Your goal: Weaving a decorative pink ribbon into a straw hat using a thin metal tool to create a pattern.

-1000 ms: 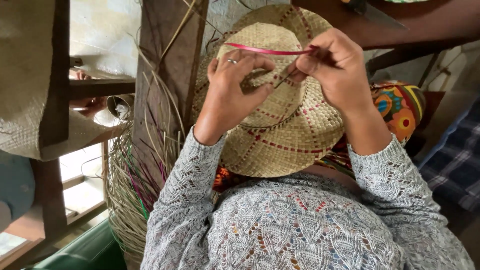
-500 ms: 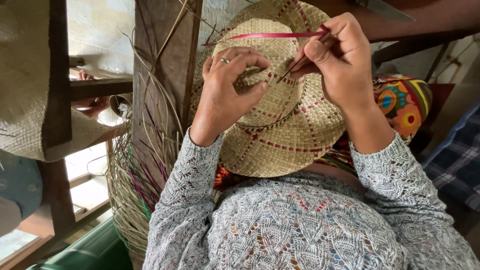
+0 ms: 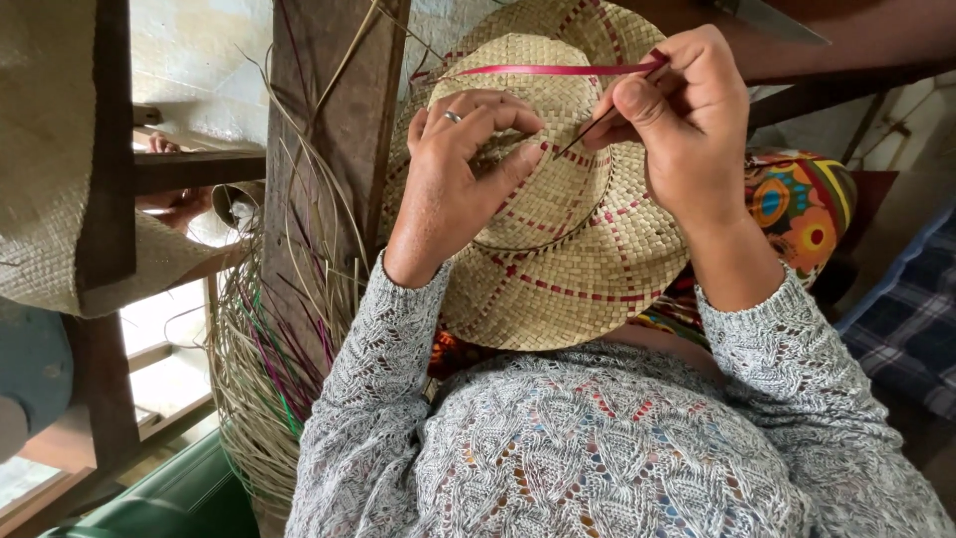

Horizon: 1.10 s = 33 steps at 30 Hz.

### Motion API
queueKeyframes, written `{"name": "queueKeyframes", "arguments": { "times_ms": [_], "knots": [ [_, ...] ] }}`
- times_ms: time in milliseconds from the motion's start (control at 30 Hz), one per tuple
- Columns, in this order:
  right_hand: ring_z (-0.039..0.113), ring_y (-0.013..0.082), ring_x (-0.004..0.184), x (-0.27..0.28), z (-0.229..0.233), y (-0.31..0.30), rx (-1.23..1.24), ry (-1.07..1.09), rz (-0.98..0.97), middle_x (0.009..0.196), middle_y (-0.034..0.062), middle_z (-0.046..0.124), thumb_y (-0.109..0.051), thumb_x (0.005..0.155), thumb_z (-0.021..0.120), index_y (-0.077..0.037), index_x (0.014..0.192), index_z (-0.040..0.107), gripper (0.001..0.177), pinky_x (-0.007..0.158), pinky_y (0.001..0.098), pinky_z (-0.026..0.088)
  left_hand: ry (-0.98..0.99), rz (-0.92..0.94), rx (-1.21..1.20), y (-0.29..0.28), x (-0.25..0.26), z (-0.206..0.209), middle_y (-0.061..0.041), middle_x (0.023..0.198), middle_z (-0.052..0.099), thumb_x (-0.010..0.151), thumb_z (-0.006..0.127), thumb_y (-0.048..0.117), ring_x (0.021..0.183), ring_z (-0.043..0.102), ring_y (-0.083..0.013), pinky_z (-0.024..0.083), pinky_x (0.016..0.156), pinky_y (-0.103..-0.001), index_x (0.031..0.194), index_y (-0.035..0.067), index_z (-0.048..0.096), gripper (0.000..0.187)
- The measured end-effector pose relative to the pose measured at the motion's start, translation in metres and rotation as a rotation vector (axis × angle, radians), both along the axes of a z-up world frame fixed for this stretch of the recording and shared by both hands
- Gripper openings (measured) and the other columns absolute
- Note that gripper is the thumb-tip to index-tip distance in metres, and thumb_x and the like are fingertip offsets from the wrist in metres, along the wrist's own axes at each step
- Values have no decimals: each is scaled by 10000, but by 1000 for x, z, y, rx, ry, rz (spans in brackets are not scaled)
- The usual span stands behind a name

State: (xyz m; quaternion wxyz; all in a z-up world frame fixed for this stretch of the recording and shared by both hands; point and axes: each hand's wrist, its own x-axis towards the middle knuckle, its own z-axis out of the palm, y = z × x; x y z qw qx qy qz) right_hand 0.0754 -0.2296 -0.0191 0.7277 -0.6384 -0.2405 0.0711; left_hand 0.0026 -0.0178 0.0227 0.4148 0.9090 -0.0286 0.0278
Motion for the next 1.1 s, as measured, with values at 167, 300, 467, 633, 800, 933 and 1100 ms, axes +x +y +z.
{"name": "queueKeyframes", "arguments": {
  "times_ms": [167, 300, 467, 633, 800, 933, 1100],
  "knots": [
    [728, 361, 799, 0, 4, 3, -42, -107, -10, 945, 269, 614, -83, 1169, 548, 30, 1123, 371, 215, 724, 429, 677, -13, -8, -5, 3, 0, -3, 33, 1224, 661, 956, 741, 357, 1230, 596, -232, 266, 1105, -535, 1113, 213, 693, 218],
    [730, 367, 793, 0, 4, 4, -41, -108, 4, 950, 274, 616, -77, 1173, 535, 30, 1133, 369, 202, 728, 432, 672, -20, -18, -15, 4, -1, -4, 35, 1223, 655, 928, 810, 263, 1231, 608, -232, 269, 1120, -546, 1123, 215, 687, 235],
    [707, 362, 753, 1, -4, 2, 34, 24, -11, 936, 265, 607, -95, 1159, 564, -28, 1098, 335, 247, 713, 455, 687, 21, 14, -5, 2, -1, -5, 38, 1244, 657, 898, 809, 248, 1262, 563, -250, 234, 1130, -587, 1124, 235, 690, 256],
    [704, 326, 764, 0, -3, 3, 27, 32, -27, 947, 242, 623, -125, 1150, 591, -23, 1115, 368, 248, 714, 431, 686, 29, 13, -17, 2, -1, -3, 33, 1238, 653, 912, 778, 276, 1261, 560, -252, 229, 1129, -585, 1121, 230, 694, 230],
    [703, 312, 812, -1, -5, 2, 0, -12, -2, 919, 234, 617, -106, 1143, 597, 8, 1126, 383, 244, 756, 421, 679, 37, 3, -37, 4, -1, 0, 17, 1254, 646, 951, 744, 276, 1255, 555, -259, 249, 1129, -563, 1138, 220, 689, 203],
    [704, 327, 795, -1, -4, 2, -8, -36, 3, 913, 247, 625, -77, 1149, 579, 4, 1119, 369, 228, 742, 414, 662, 30, 2, -51, 3, 1, 1, 30, 1216, 655, 979, 695, 219, 1208, 565, -233, 276, 1094, -513, 1120, 199, 708, 142],
    [701, 330, 776, -3, -4, 2, -3, -42, -8, 896, 248, 616, -76, 1154, 571, -3, 1105, 362, 228, 727, 408, 660, 34, 8, -53, 3, 1, 2, 43, 1197, 661, 970, 710, 197, 1195, 566, -225, 282, 1083, -491, 1106, 204, 713, 137]
  ]
}}
